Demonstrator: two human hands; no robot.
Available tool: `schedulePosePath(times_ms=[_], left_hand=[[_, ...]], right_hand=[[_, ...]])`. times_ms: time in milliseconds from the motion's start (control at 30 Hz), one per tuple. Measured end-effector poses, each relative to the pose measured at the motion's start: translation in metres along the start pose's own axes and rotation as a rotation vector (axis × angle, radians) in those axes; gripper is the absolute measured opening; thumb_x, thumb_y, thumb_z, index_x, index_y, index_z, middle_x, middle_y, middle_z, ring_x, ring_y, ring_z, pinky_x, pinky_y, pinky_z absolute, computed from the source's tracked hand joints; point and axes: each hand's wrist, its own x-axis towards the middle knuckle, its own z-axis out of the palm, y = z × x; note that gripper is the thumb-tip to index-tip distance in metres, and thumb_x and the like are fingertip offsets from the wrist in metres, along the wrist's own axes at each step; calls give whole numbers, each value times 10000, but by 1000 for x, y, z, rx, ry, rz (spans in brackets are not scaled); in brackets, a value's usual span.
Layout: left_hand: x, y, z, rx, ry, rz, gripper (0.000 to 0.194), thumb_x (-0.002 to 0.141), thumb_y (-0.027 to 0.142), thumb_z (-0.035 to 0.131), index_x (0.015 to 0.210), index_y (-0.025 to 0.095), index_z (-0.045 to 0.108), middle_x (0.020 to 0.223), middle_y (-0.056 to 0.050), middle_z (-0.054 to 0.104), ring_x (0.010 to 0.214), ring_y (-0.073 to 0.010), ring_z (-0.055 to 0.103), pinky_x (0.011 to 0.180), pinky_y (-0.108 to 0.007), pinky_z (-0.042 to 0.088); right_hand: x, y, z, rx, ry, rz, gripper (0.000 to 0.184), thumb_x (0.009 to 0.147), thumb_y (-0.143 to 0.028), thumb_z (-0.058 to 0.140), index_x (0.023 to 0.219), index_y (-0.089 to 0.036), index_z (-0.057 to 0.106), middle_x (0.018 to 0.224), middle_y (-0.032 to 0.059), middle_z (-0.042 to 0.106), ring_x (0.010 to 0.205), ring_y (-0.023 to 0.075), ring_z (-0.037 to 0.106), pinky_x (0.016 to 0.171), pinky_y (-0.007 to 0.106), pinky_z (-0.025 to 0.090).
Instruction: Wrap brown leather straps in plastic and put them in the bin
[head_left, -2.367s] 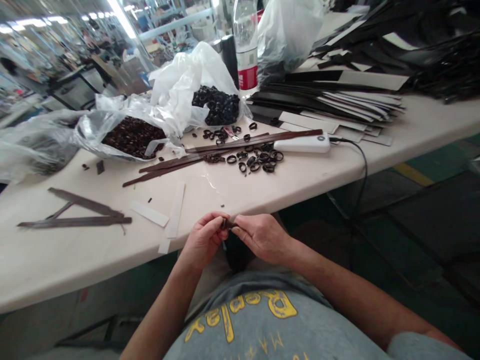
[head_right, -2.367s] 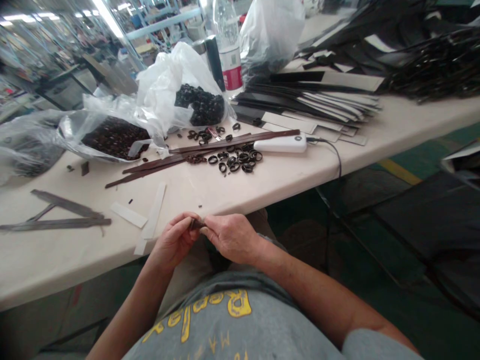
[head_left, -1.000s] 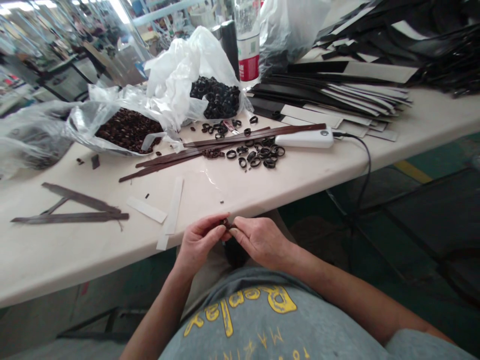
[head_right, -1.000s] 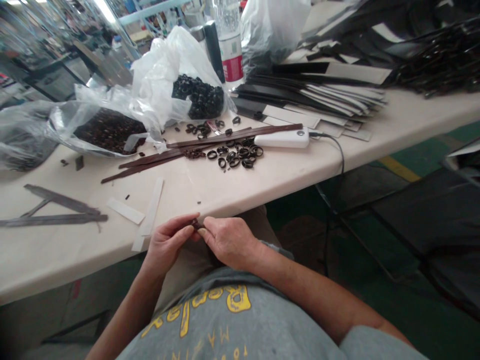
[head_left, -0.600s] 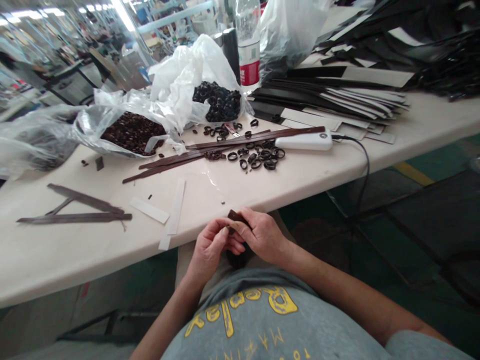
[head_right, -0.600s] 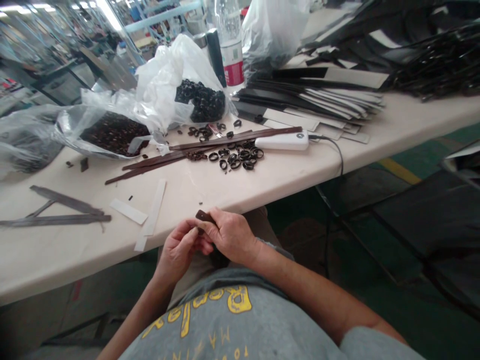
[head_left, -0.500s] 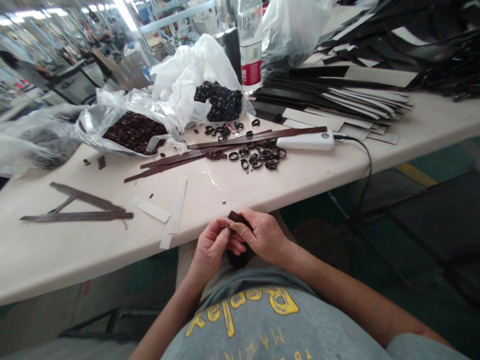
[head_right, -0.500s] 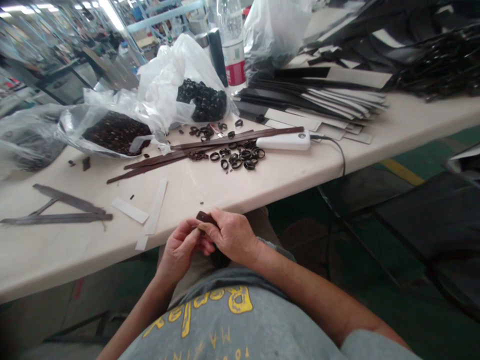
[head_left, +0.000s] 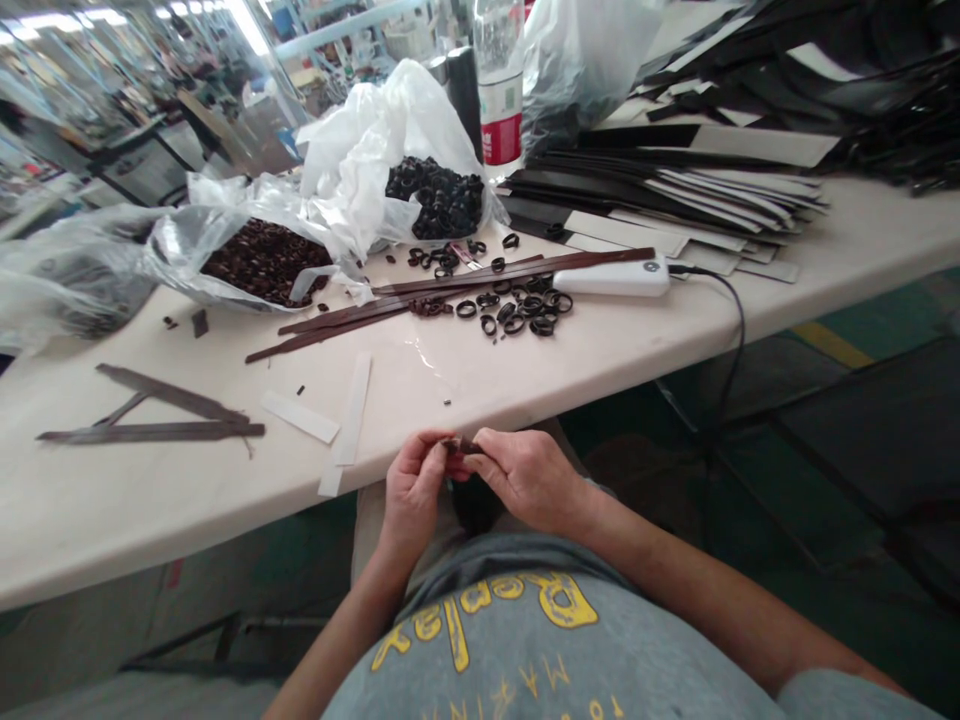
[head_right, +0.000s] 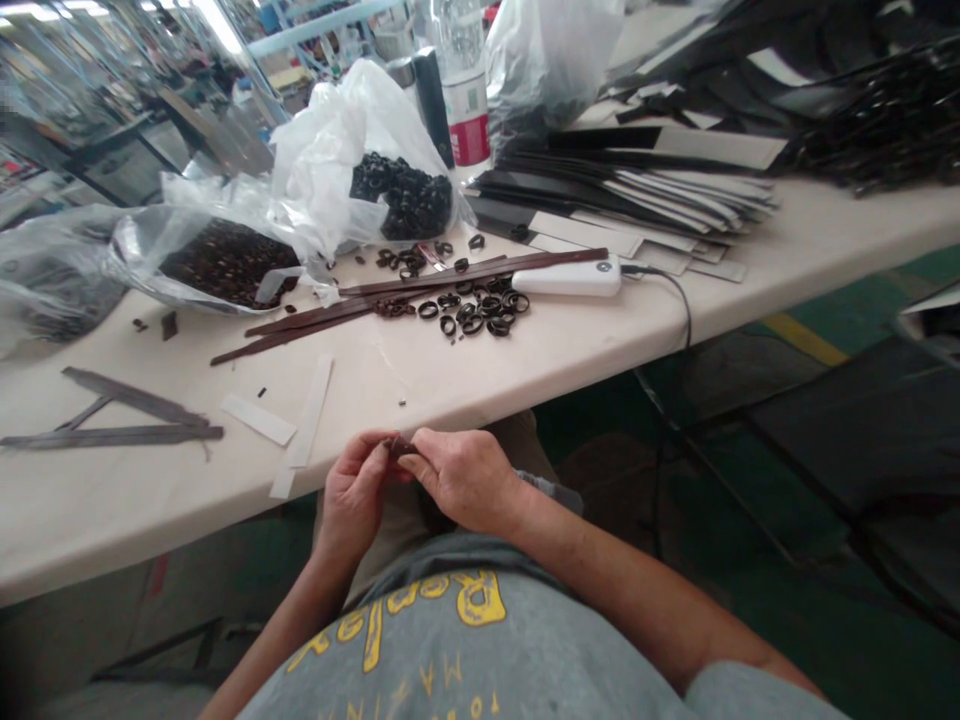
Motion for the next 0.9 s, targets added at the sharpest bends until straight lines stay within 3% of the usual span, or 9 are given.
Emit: schedulePosePath(times_ms=[333,733,900], left_hand=[[1,-3,-8,-55,-45,19,157,759,268,763,826,186,647,734,20,682,606,-92,605,606,-187,507],[6,-1,-15,29,-77,15,259,699,349,820,664,159,647,737,-12,666,610,-108,569,610,-228,483],[8,-4,-18,-10,-91,-47,280,720,370,811,634,161,646,591,12,621,511,-90,527,543,-212,445]], right_hand=[[-2,-3,5,20,-52,54,297,1007,-346,476,759,-193,537,664,4,617,582,136,522,566,255,286],[-2,-2,8,-17,-103,47,291,1020,-328,470,774,-191,542,689,11,632,600,145,537,575,263,289],[0,-1,4,-14,-83,61,302,1015,-320,468,747,-195,528,662,0,608,580,133,507,573,259,286]])
